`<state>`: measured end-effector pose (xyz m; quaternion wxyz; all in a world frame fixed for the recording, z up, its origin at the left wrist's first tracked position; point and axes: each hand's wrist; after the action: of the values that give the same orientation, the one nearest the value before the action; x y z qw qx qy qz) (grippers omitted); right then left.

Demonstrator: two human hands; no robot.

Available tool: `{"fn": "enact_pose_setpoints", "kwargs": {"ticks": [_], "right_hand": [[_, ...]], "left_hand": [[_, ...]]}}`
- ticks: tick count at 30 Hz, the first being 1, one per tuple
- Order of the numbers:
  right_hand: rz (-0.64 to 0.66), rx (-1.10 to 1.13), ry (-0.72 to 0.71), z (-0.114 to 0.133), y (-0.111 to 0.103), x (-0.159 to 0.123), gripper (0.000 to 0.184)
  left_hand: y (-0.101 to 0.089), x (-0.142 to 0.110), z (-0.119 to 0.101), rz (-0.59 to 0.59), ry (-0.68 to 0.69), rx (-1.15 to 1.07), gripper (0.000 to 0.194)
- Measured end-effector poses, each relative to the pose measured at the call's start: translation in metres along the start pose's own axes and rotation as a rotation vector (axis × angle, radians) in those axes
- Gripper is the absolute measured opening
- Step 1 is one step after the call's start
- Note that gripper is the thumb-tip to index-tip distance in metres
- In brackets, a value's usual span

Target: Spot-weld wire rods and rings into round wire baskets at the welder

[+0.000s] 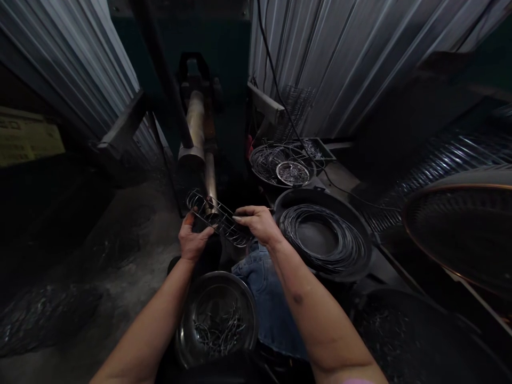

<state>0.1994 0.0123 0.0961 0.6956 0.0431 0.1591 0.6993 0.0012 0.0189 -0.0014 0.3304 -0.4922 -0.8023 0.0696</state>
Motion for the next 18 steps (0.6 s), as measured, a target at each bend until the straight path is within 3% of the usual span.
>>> {"fn": "enact_pose_setpoints", "kwargs": {"ticks": [7,11,14,18], "right_hand": [[0.035,-0.002,-0.014,-0.001,-0.001,-0.001,0.035],[0.011,0.0,-0.04,-0.011,-0.021,-0.008,0.042],[0.025,-0.058,-0.004,-0.024,-0.041,-0.012,0.041],[-0.025,-0.112,-0.053,-0.036,-0.049,-0.017,0.036]], "left_hand": [[-0.012,-0.015,-0.017,-0.097,0.021,0.127,0.062],[-0.019,-0.026,-0.023,0.02,0.102,0.144,0.063],[-0.012,-0.025,-0.024,0.104,0.147,0.119,0.08],[0.001,-0.022,-0.023,0.054,0.127,0.112,0.073]]}}
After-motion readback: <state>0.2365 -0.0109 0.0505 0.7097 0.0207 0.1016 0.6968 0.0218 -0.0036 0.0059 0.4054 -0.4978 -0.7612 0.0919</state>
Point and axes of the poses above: each hand's wrist, its own x-axis towards the middle knuckle, its own y-axis out of the palm, z = x × y, and after that the axes turned 9 degrees about x, right-handed
